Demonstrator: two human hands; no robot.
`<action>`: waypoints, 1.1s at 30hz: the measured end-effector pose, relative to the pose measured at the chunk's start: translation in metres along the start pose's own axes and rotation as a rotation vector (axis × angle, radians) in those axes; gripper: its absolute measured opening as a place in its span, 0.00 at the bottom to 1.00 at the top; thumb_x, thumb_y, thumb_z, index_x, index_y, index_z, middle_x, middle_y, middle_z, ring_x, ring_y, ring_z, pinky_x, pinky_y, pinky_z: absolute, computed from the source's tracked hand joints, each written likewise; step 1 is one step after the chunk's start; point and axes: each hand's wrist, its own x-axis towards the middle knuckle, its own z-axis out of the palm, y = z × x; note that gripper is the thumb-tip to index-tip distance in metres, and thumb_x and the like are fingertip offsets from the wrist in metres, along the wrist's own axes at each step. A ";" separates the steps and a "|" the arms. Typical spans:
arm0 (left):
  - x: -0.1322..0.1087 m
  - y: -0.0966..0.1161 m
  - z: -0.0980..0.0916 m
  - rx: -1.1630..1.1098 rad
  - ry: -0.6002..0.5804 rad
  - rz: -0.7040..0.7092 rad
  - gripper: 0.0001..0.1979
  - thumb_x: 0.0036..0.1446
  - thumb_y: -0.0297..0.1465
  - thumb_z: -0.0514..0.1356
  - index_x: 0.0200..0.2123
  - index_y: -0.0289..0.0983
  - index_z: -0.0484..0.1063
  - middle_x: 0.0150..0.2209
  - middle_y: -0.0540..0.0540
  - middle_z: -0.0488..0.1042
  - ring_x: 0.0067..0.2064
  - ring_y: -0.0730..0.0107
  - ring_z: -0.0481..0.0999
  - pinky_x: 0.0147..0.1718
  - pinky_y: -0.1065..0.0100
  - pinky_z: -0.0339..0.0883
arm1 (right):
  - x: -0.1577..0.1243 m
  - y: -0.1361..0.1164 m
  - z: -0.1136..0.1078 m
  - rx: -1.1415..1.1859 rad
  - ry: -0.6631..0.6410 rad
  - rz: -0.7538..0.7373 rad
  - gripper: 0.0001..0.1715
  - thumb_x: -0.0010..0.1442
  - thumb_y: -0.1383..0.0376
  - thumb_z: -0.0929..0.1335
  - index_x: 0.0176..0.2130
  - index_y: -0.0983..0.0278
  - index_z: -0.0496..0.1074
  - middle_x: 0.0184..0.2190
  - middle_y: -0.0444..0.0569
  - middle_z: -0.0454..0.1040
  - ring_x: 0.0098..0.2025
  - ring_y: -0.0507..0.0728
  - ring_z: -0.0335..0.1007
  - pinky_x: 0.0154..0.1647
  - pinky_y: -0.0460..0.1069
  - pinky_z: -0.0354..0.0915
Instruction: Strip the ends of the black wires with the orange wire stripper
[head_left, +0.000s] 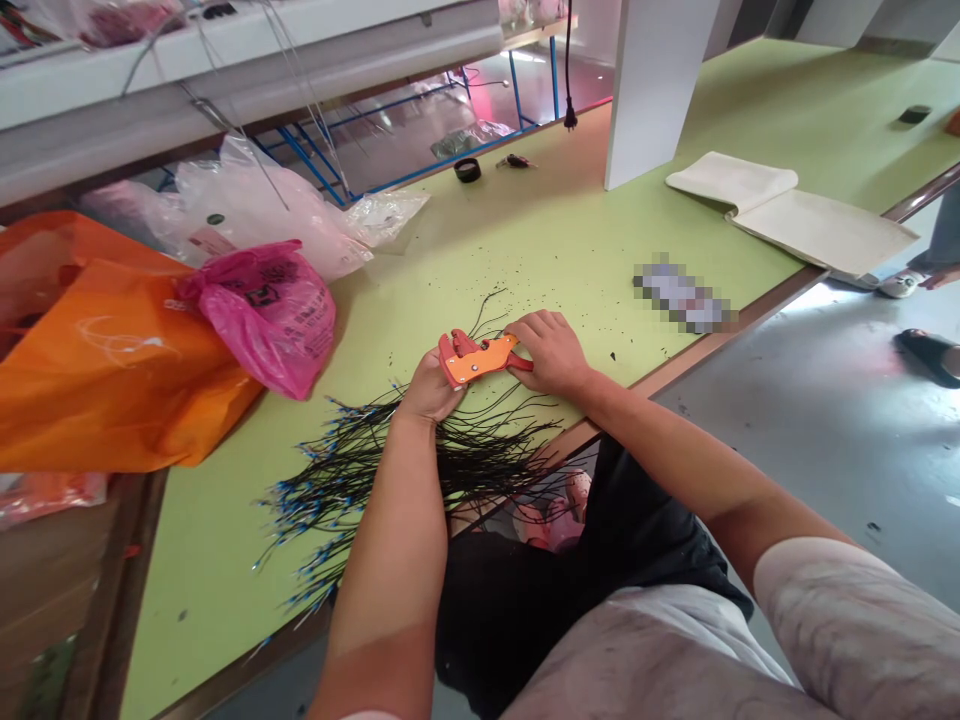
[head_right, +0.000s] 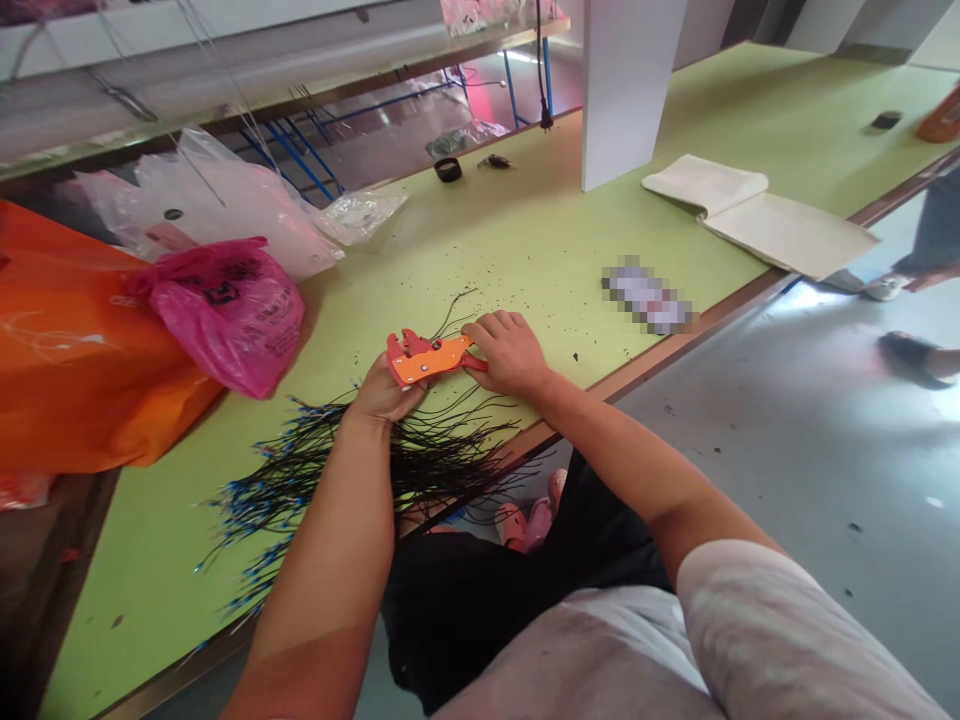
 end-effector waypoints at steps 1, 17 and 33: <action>0.000 0.000 0.000 0.003 -0.006 0.001 0.22 0.45 0.41 0.83 0.33 0.38 0.77 0.34 0.46 0.77 0.36 0.64 0.75 0.40 0.61 0.75 | 0.000 0.000 0.000 0.001 0.004 0.003 0.29 0.73 0.51 0.68 0.63 0.66 0.76 0.57 0.65 0.79 0.57 0.71 0.66 0.60 0.64 0.59; -0.002 0.004 0.003 -0.049 -0.078 -0.013 0.26 0.41 0.43 0.86 0.31 0.36 0.79 0.34 0.46 0.79 0.34 0.70 0.76 0.30 0.70 0.71 | 0.000 -0.001 0.005 -0.078 -0.027 0.040 0.23 0.74 0.50 0.68 0.54 0.64 0.80 0.44 0.59 0.84 0.44 0.64 0.71 0.45 0.56 0.59; -0.001 0.004 0.002 -0.055 0.043 -0.077 0.17 0.47 0.40 0.77 0.29 0.40 0.74 0.40 0.42 0.79 0.42 0.58 0.79 0.44 0.57 0.79 | 0.002 -0.003 -0.002 -0.036 -0.017 -0.116 0.30 0.76 0.47 0.65 0.62 0.65 0.77 0.54 0.62 0.81 0.55 0.69 0.67 0.58 0.63 0.60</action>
